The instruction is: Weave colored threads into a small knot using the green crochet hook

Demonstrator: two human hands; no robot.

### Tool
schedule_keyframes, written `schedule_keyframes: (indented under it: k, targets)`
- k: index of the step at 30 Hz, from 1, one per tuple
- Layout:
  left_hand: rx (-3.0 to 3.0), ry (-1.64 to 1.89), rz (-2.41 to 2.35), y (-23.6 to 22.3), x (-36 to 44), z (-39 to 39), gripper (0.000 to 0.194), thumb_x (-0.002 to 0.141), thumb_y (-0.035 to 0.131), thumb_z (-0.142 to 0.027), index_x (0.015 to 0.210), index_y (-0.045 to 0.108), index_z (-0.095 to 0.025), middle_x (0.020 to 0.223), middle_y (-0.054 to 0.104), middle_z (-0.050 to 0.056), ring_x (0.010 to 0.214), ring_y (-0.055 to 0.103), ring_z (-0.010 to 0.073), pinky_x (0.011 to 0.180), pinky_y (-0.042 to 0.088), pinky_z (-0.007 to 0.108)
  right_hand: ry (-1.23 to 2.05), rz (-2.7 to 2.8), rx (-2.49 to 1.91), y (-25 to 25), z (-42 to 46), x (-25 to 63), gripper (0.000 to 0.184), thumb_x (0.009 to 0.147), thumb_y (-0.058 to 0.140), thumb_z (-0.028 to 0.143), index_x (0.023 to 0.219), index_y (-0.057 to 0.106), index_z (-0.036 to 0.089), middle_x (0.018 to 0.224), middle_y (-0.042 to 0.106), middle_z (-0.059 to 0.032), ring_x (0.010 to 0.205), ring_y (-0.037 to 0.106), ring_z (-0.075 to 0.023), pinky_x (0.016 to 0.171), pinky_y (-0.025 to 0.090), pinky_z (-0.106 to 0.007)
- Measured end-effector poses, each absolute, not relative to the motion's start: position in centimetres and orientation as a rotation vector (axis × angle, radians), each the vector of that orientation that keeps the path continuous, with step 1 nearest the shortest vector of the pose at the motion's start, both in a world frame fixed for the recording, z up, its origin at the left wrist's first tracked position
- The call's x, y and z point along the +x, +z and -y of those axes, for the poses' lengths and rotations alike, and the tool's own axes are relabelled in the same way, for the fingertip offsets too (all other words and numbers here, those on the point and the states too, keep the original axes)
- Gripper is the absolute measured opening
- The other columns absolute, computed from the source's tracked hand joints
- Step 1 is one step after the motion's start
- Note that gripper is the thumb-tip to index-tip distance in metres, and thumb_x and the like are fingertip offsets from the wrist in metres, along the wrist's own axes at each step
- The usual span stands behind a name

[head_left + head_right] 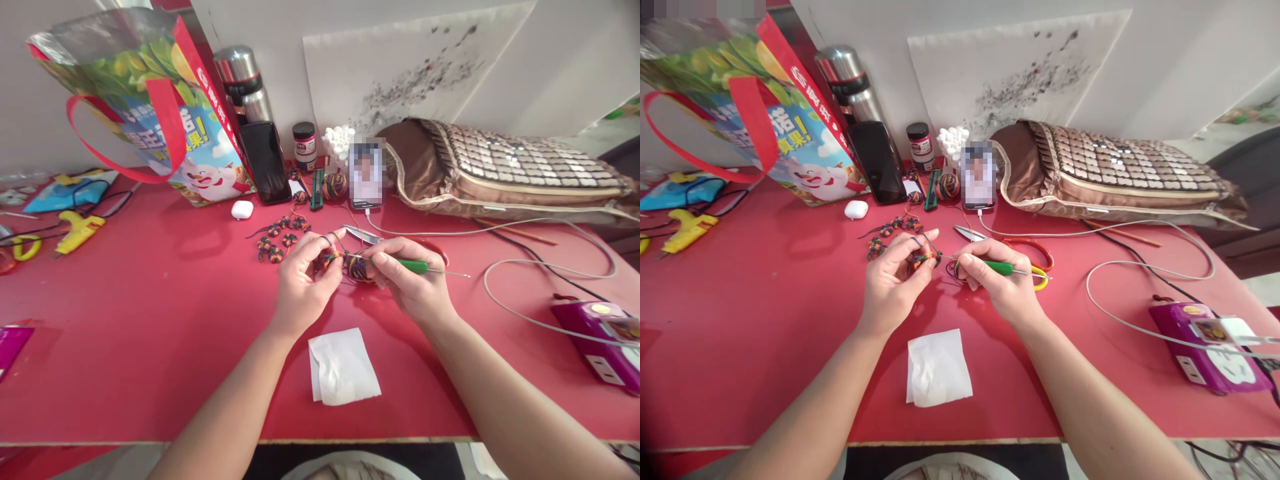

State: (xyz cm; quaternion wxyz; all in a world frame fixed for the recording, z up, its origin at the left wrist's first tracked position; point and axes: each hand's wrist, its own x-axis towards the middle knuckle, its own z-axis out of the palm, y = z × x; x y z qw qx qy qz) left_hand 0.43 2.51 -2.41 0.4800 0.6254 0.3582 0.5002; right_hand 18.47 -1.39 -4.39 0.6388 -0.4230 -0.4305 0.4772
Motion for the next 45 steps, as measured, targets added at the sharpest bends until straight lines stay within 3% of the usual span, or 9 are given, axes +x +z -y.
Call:
schedule_keyframes:
  k: [3, 8, 10, 15, 17, 24, 32, 39, 45]
  targets:
    - [1.562, 1.235, -0.928, -2.5, 0.4, -2.5, 0.028, 0.091, 0.074, -0.017, 0.116, 0.084, -0.022, 0.091, 0.060, 0.002, 0.079, 0.058, 0.0128, 0.069, 0.047, 0.024, 0.993, 1.080, -1.011, -4.0, 1.7, 18.3, 0.025, 0.091, 0.086, 0.044, 0.084, 0.081, 0.021, 0.065, 0.071, -0.0012, 0.053, 0.057, -0.0132, 0.052, 0.049, -0.030]
    - [1.403, 1.225, -1.009, -2.7, 0.8, -2.5, 0.003, 0.084, 0.083, -0.020, 0.087, 0.082, -0.020, 0.105, 0.073, 0.006, 0.079, 0.058, 0.0128, 0.070, 0.046, 0.027, 0.735, 1.253, -1.097, -3.7, 2.1, 17.5, 0.012, 0.097, 0.080, 0.033, 0.092, 0.084, 0.023, 0.076, 0.078, -0.0032, 0.063, 0.066, -0.0167, 0.062, 0.056, -0.032]
    - [1.201, 1.199, -0.999, -2.9, 1.1, -2.6, 0.013, 0.077, 0.089, -0.021, 0.088, 0.083, -0.020, 0.099, 0.073, 0.004, 0.076, 0.058, 0.0119, 0.071, 0.046, 0.026, 0.608, 1.330, -1.090, -3.9, 2.2, 17.3, 0.008, 0.097, 0.078, 0.025, 0.096, 0.085, 0.025, 0.083, 0.082, -0.0038, 0.071, 0.071, -0.0185, 0.069, 0.059, -0.034]
    - [0.808, 1.055, -0.879, -2.9, 1.6, -2.7, 0.042, 0.062, 0.097, -0.024, 0.103, 0.087, -0.019, 0.075, 0.063, -0.003, 0.061, 0.048, 0.0070, 0.058, 0.036, 0.023, 0.560, 1.458, -1.056, -3.9, 2.0, 17.5, 0.012, 0.099, 0.075, 0.025, 0.103, 0.086, 0.028, 0.081, 0.082, -0.0036, 0.073, 0.075, -0.0214, 0.072, 0.063, -0.037]
    - [0.787, 1.050, -0.863, -2.7, 1.5, -2.7, 0.042, 0.061, 0.097, -0.022, 0.103, 0.088, -0.019, 0.077, 0.066, -0.002, 0.059, 0.046, 0.0056, 0.056, 0.034, 0.022, 0.571, 1.511, -1.042, -3.8, 2.0, 17.7, 0.015, 0.100, 0.073, 0.023, 0.108, 0.085, 0.028, 0.082, 0.083, -0.0035, 0.074, 0.076, -0.0210, 0.073, 0.063, -0.036]
    - [0.794, 1.140, -0.869, -2.5, 1.3, -2.8, 0.040, 0.059, 0.094, -0.014, 0.098, 0.089, -0.021, 0.075, 0.067, -0.003, 0.064, 0.054, 0.0072, 0.063, 0.046, 0.022, 0.471, 1.655, -0.972, -4.5, 2.1, 17.6, 0.029, 0.103, 0.067, 0.015, 0.127, 0.079, 0.026, 0.093, 0.083, -0.0056, 0.084, 0.079, -0.0210, 0.078, 0.064, -0.034]
    - [0.441, 0.944, -0.783, -2.4, 1.1, -3.1, 0.031, 0.061, 0.087, -0.008, 0.091, 0.086, -0.011, 0.061, 0.057, -0.004, 0.050, 0.031, 0.0020, 0.046, 0.024, 0.019, 0.062, 1.897, -0.981, -5.8, 2.0, 17.3, 0.048, 0.105, 0.060, 0.012, 0.151, 0.064, 0.027, 0.101, 0.079, -0.0103, 0.087, 0.077, -0.0245, 0.076, 0.065, -0.037]
    - [0.688, 1.177, -0.904, -2.9, 2.1, -2.2, 0.046, 0.062, 0.095, -0.015, 0.108, 0.086, -0.018, 0.078, 0.071, -0.003, 0.070, 0.063, 0.0106, 0.069, 0.052, 0.025, -0.201, 1.913, -1.100, -5.8, 2.0, 16.0, 0.047, 0.106, 0.059, 0.012, 0.153, 0.054, 0.019, 0.097, 0.078, -0.0130, 0.082, 0.074, -0.0271, 0.073, 0.063, -0.042]
    - [1.081, 1.223, -0.987, -3.5, 1.4, -2.5, 0.037, 0.077, 0.084, -0.016, 0.113, 0.088, -0.021, 0.086, 0.069, 0.000, 0.082, 0.064, 0.0137, 0.079, 0.053, 0.027, 0.032, 1.806, -1.101, -5.5, 2.5, 16.2, 0.035, 0.107, 0.059, 0.014, 0.141, 0.066, 0.023, 0.101, 0.080, -0.0120, 0.086, 0.077, -0.0256, 0.073, 0.063, -0.039]
